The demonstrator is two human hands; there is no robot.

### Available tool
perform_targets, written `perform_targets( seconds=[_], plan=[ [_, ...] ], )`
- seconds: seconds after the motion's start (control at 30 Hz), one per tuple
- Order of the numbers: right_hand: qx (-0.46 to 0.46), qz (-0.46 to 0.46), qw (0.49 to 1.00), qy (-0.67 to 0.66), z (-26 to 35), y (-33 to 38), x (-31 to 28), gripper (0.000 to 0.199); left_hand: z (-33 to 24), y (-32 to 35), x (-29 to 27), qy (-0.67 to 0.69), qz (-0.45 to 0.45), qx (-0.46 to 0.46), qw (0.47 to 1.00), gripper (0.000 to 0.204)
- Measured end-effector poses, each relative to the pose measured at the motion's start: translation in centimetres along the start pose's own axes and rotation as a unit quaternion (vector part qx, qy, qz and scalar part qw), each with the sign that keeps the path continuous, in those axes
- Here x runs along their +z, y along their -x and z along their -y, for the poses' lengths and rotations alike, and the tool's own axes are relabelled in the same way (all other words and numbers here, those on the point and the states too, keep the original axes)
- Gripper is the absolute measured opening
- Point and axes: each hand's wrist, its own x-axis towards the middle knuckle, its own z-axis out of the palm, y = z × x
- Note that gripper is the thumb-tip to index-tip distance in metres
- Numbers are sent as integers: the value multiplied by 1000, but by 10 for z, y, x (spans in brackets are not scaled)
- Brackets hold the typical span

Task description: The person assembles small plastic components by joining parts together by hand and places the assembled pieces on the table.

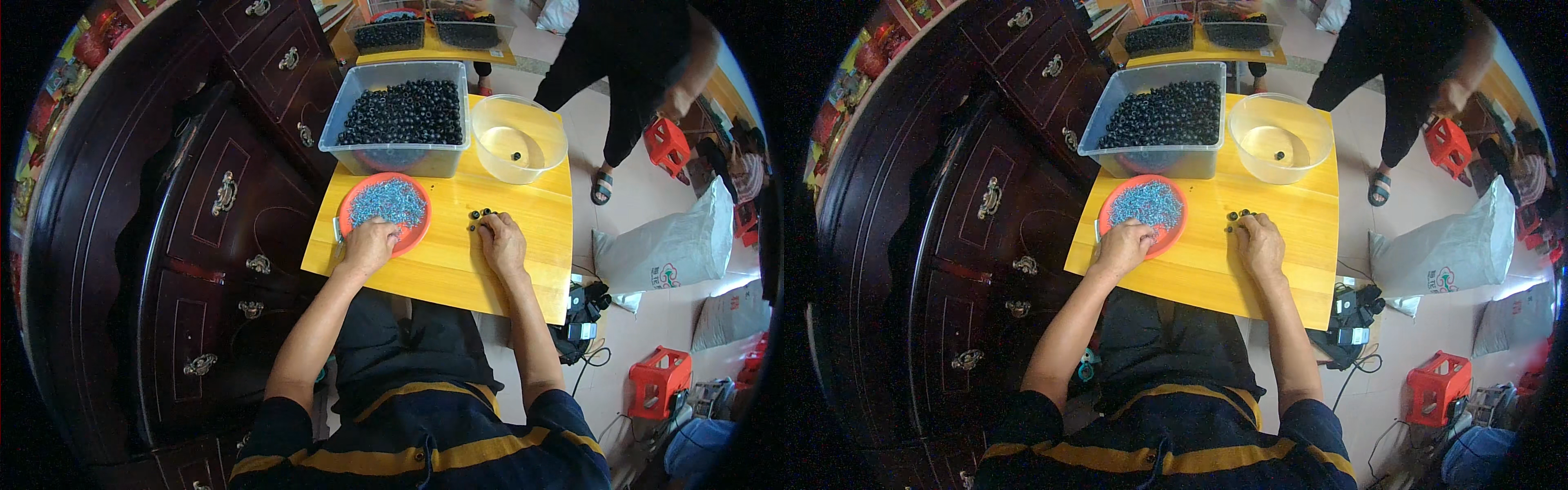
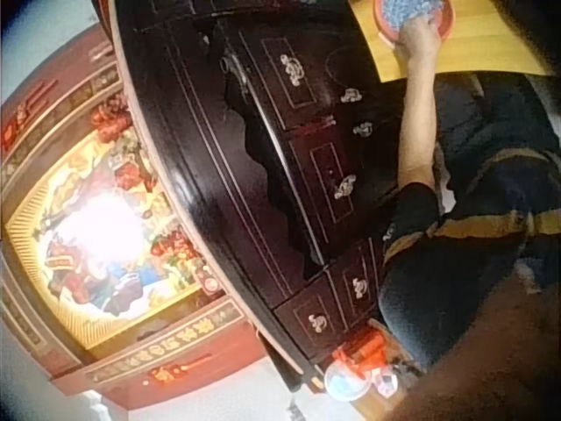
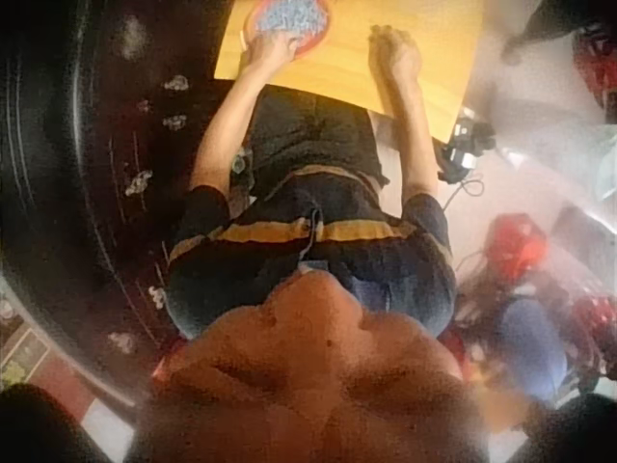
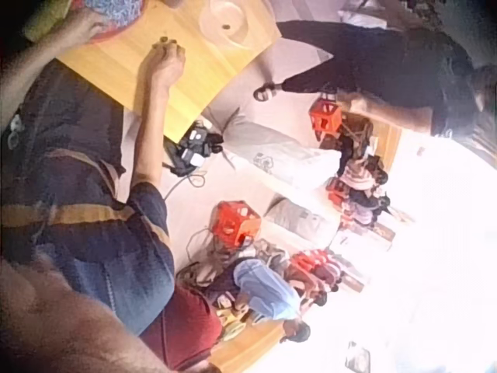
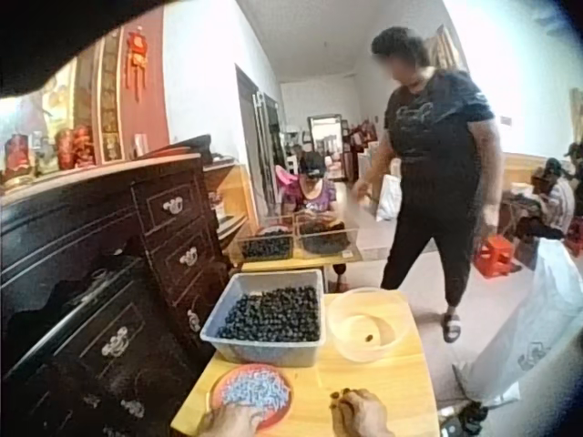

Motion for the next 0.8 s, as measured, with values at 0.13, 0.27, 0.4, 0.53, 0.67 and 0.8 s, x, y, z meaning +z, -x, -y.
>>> perform_targets(
  seconds=[0.13,0.27,0.4,0.53,0.67,0.8],
  plan=[
    [3,0,1000,-12,-1,1,0,10,-1,-1,-3,29,14,2,999,12],
    [5,-6,1000,-23,-4,2,1,10,-7,-3,-5,29,13,9,999,12],
    [5,-6,1000,-18,-4,0,-1,11,-5,-8,5,21,14,10,1000,13],
    [19,16,1000,13,-6,0,-2,14,-3,-10,12,0,-1,29,1000,13],
    [19,30,999,24,-4,-1,-5,16,-5,-12,12,-13,15,42,999,11],
    [38,31,998,-37,-1,-5,-6,17,-1,-11,17,1,24,42,999,11]
  ],
)
